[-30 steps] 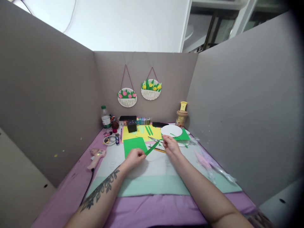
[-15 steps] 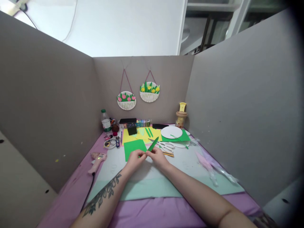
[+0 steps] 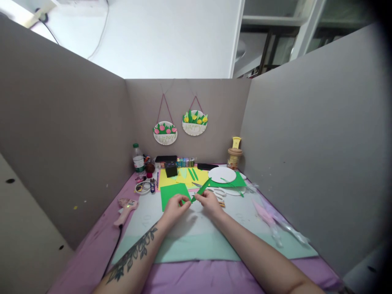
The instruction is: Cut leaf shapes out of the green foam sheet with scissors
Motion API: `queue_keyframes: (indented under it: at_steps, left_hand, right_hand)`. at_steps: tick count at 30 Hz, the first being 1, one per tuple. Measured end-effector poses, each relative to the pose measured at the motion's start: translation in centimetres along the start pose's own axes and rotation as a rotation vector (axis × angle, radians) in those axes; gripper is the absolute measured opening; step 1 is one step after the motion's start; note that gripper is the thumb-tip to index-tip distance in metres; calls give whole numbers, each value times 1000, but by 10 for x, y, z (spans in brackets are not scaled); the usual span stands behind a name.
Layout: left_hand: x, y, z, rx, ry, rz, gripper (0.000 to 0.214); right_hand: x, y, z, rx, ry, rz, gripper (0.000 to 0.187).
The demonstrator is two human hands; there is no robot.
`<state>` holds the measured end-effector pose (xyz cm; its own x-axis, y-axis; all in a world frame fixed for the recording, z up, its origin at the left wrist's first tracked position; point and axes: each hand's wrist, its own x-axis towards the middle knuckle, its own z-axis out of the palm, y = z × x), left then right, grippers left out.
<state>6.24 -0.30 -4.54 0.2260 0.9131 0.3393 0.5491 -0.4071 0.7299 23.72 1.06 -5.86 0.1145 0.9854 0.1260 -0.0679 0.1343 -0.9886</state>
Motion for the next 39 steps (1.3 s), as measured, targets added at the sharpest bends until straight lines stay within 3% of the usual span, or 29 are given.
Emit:
queue_keyframes:
  at_steps: [6, 10, 17, 22, 28, 34, 37, 39]
  left_hand:
    - [-2, 1, 2, 42, -34, 33, 24]
    - [-3, 2, 1, 31, -41, 26, 25]
    - [-1, 4, 0, 9, -76, 90, 23]
    - [4, -3, 1, -4, -152, 66, 20]
    - [7, -8, 1, -24, -180, 42, 21]
    - [5, -2, -3, -188, -231, -158, 26]
    - [6, -3, 0, -274, -203, -221, 29]
    - [6, -5, 2, -297, -186, -217, 30]
  right_hand:
    - [-12, 3, 17, 93, -208, -39, 32]
    - [-18, 1, 22, 141, -249, -69, 33]
    - [-7, -2, 7, 71, -90, 3, 39]
    - [11, -2, -15, 217, 87, 0, 48]
    - [26, -5, -35, 361, 129, 74, 42]
    - [32, -15, -49, 387, 249, 89, 42]
    - [21, -11, -34, 268, 151, 103, 40]
    - [9, -4, -18, 152, -19, 103, 37]
